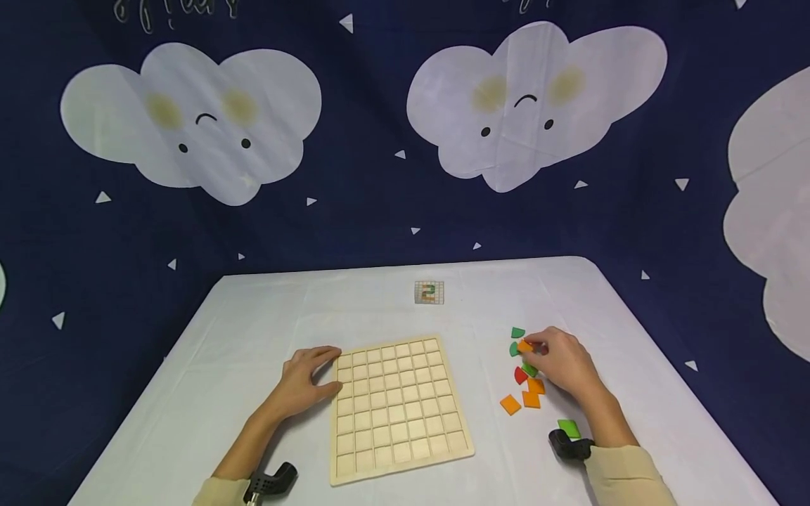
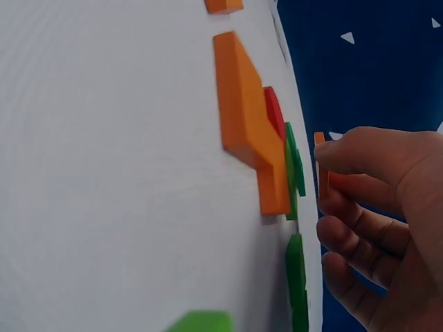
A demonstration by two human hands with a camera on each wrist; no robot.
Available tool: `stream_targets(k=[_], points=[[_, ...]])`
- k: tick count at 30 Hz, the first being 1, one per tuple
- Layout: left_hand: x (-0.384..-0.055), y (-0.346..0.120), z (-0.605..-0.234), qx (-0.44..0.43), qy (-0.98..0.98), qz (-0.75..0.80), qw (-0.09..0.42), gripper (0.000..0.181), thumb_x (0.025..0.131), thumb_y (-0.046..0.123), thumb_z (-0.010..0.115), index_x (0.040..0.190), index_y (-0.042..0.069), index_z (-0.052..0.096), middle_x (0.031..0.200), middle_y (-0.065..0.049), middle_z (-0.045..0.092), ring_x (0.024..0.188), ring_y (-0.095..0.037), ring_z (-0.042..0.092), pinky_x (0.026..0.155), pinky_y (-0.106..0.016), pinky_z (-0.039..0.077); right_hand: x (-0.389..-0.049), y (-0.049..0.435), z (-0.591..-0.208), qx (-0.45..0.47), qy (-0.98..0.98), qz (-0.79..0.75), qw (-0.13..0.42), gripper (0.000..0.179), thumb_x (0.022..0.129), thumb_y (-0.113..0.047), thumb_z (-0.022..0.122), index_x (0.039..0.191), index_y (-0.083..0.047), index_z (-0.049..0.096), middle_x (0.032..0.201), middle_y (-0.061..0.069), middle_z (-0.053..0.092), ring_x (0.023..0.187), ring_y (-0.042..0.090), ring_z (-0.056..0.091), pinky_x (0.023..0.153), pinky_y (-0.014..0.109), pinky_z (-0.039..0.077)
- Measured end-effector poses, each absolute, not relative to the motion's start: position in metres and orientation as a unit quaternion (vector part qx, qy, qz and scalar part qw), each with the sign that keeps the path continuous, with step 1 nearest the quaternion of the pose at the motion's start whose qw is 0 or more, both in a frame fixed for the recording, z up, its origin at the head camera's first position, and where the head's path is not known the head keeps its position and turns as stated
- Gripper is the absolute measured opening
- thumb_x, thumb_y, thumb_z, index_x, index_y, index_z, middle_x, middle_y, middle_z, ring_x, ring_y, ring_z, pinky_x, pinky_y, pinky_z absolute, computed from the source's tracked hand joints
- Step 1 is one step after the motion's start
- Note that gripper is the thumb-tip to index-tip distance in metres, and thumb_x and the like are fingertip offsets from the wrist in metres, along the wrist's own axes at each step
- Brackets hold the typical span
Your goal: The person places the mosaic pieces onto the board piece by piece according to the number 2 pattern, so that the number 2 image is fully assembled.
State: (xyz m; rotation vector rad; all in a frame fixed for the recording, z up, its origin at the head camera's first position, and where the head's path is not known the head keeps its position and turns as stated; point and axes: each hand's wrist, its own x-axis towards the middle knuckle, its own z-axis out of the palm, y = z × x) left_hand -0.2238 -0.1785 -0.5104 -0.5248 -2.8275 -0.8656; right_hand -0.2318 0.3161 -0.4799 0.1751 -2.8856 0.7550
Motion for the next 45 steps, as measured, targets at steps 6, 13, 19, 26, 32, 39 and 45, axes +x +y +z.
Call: stream_targets(k=[6,13,19,26,32,39,45], points=[[-0.219,-0.184,-0.505,-0.194,-0.945,-0.261,0.035,0.084,0.073,0.057,0.073,0.142,0.016,0.05,0.144,0.002,0.045,0.134,-0.024,0.034,0.105,-0.049,0.027,-0.231,0.312,-0.479,0.072,-0.961,0.253,0.082,0.033,0.082,-0.021,0.074,0.11,-0.003,0.071,0.093,0.004,0.064,0.076,0.02,0.052,0.062,0.032,0.043],[-0.217,-0.183,-0.503,-0.186,-0.953,-0.238,-0.01,0.103,0.066,0.073,0.068,0.149,0.019,0.038,0.153,0.005,0.032,0.143,-0.019,0.018,0.115,-0.046,0.013,-0.227,0.311,-0.474,0.086,-0.959,0.258,0.085,0.031,0.083,-0.02,0.074,0.11,-0.006,0.072,0.094,0.002,0.064,0.078,0.02,0.053,0.062,0.032,0.045],[-0.214,-0.185,-0.501,-0.204,-0.95,-0.236,-0.011,0.106,0.065,0.071,0.07,0.149,0.016,0.037,0.154,0.005,0.029,0.144,-0.014,0.017,0.116,-0.037,0.008,-0.228,0.301,-0.471,0.11,-0.953,0.266,0.091,0.026,0.082,-0.02,0.076,0.106,-0.01,0.073,0.093,-0.001,0.063,0.077,0.017,0.054,0.058,0.03,0.045],[-0.213,-0.186,-0.501,-0.206,-0.949,-0.24,-0.013,0.107,0.065,0.07,0.071,0.15,0.015,0.036,0.155,0.006,0.028,0.143,-0.014,0.016,0.116,-0.037,0.008,-0.227,0.283,-0.474,0.132,-0.946,0.289,0.066,0.027,0.082,-0.021,0.077,0.107,-0.012,0.073,0.086,-0.003,0.058,0.067,0.014,0.051,0.05,0.027,0.045],[-0.215,-0.185,-0.505,-0.214,-0.947,-0.24,-0.004,0.107,0.065,0.072,0.07,0.15,0.016,0.036,0.154,0.006,0.029,0.143,-0.014,0.017,0.116,-0.036,0.008,-0.229,0.269,-0.474,0.161,-0.94,0.293,0.069,0.024,0.083,-0.021,0.076,0.106,-0.015,0.073,0.089,-0.007,0.06,0.066,0.01,0.053,0.054,0.026,0.048],[-0.213,-0.186,-0.509,-0.21,-0.946,-0.245,0.001,0.106,0.065,0.071,0.071,0.149,0.016,0.038,0.154,0.005,0.031,0.143,-0.013,0.018,0.116,-0.036,0.009,-0.234,0.253,-0.475,0.195,-0.939,0.276,0.07,0.023,0.082,-0.02,0.077,0.104,-0.015,0.074,0.093,-0.009,0.062,0.077,0.009,0.053,0.065,0.029,0.046],[-0.213,-0.185,-0.511,-0.207,-0.948,-0.243,-0.006,0.106,0.065,0.072,0.07,0.15,0.017,0.036,0.154,0.007,0.028,0.143,-0.011,0.015,0.116,-0.034,0.006,-0.234,0.24,-0.472,0.197,-0.935,0.289,0.054,0.023,0.082,-0.018,0.076,0.105,-0.015,0.074,0.094,-0.009,0.062,0.078,0.011,0.054,0.064,0.027,0.046]])
